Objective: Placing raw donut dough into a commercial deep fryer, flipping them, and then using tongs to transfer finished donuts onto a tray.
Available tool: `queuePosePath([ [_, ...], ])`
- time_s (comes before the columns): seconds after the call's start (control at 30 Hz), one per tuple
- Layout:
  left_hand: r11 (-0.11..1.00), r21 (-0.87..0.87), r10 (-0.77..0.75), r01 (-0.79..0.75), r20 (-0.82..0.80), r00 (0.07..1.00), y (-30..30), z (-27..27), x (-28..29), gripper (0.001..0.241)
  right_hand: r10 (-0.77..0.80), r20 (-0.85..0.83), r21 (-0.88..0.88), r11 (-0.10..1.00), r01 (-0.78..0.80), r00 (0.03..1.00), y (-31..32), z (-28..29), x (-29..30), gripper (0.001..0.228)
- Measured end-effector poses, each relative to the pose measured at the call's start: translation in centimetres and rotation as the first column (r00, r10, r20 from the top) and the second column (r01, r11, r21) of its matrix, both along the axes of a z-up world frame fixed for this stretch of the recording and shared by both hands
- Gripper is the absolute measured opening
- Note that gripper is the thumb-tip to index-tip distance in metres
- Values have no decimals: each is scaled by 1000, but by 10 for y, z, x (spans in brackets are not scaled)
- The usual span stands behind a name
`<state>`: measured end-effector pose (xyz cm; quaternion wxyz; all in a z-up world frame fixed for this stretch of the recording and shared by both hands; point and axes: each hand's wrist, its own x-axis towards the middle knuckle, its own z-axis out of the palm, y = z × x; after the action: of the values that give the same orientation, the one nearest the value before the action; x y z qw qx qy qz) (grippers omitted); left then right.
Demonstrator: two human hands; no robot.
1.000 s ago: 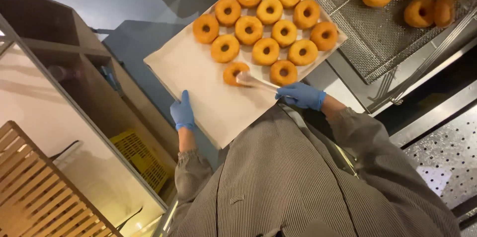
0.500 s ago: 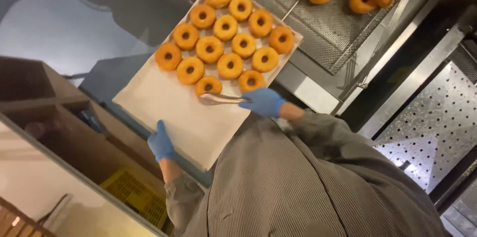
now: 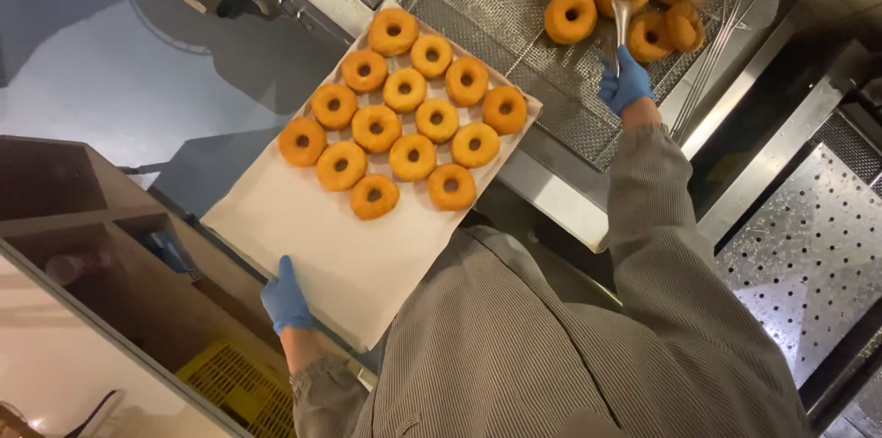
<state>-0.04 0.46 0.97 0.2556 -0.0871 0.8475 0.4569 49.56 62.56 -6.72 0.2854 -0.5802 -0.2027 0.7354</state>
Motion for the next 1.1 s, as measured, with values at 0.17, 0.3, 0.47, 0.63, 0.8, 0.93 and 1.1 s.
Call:
queuePosePath([
  [0.17,996,-68,-55,52,-35,998,-1,-8,-2,53,-121,-23,118,985,122,992,-35,22,-1,45],
  [0.3,977,-163,-164,139,-148,975,-17,-53,-14,61,198,350,227,930,-289,915,-139,132,2,44],
  [0.47,953,-248,-226,173,-204,953,-24,-56,-11,65,756,319,-45,614,-788,571,-244,168,-27,37],
  [0.63,999,13,-51,52,-100,994,-2,-7,7,50,965,132,-131,245,-961,228,-317,156,-90,36],
  [0.8,999,30,-39,42,-89,995,-3,-13,3,48,821,568,22,50,-999,54,-296,197,-80,42],
  [0.93,998,47,-42,47,-105,994,-3,-14,4,48,747,665,13,-6,-1000,4,-314,229,-123,53],
  [1.1,998,45,-37,40,-61,997,0,2,10,50,592,803,86,-238,-967,-74,-373,195,-220,52],
])
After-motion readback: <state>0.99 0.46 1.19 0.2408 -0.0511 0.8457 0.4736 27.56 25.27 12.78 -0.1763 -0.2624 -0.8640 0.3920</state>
